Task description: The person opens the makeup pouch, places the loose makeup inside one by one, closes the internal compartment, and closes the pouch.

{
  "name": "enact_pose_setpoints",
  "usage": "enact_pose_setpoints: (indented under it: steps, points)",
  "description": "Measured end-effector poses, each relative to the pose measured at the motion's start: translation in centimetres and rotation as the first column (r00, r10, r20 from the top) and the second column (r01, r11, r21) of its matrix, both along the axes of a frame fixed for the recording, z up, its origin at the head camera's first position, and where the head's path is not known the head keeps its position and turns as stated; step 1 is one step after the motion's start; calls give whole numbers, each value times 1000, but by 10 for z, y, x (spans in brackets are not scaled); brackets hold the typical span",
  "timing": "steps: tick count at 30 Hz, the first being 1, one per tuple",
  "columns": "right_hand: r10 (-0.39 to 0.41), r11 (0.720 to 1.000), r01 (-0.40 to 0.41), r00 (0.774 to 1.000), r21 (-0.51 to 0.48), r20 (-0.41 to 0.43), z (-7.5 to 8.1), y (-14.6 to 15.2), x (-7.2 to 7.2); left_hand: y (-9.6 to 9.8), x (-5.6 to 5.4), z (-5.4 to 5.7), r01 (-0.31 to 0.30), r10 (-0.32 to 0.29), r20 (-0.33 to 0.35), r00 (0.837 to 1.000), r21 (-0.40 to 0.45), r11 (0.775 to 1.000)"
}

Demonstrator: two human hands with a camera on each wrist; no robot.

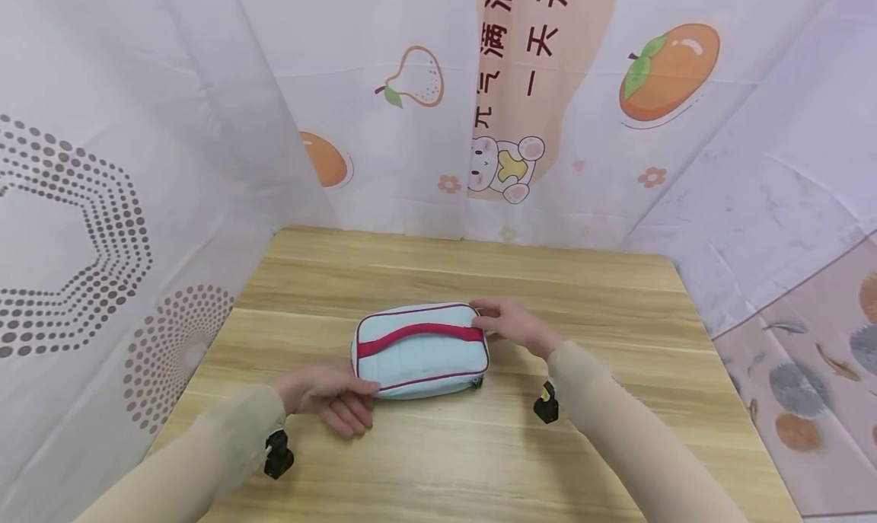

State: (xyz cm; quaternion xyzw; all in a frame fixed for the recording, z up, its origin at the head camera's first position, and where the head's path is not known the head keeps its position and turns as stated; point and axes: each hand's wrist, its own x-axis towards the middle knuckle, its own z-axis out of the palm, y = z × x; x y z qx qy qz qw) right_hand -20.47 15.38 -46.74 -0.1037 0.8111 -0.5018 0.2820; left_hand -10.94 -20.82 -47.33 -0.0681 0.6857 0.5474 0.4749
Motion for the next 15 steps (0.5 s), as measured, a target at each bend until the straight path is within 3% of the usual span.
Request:
enact_pose_setpoints:
  steps: [4,7,10,15]
  points:
    - [-76,997,76,997,-2,-25,-3,-3,1,-3,0,0,-57,54,27,998,109,992]
    - [-132,991,132,991,4,-37,-2,-4,5,-3,-4,2,-89,89,4,996,145,985]
    - [-166,986,166,985,-14,-36,1,-1,9,-1,-13,7,-126,133,-50,990,135,983]
    - [-198,978,198,980,-60,10,4,10,17,8,-33,15,-178,181,-185,966,29,984]
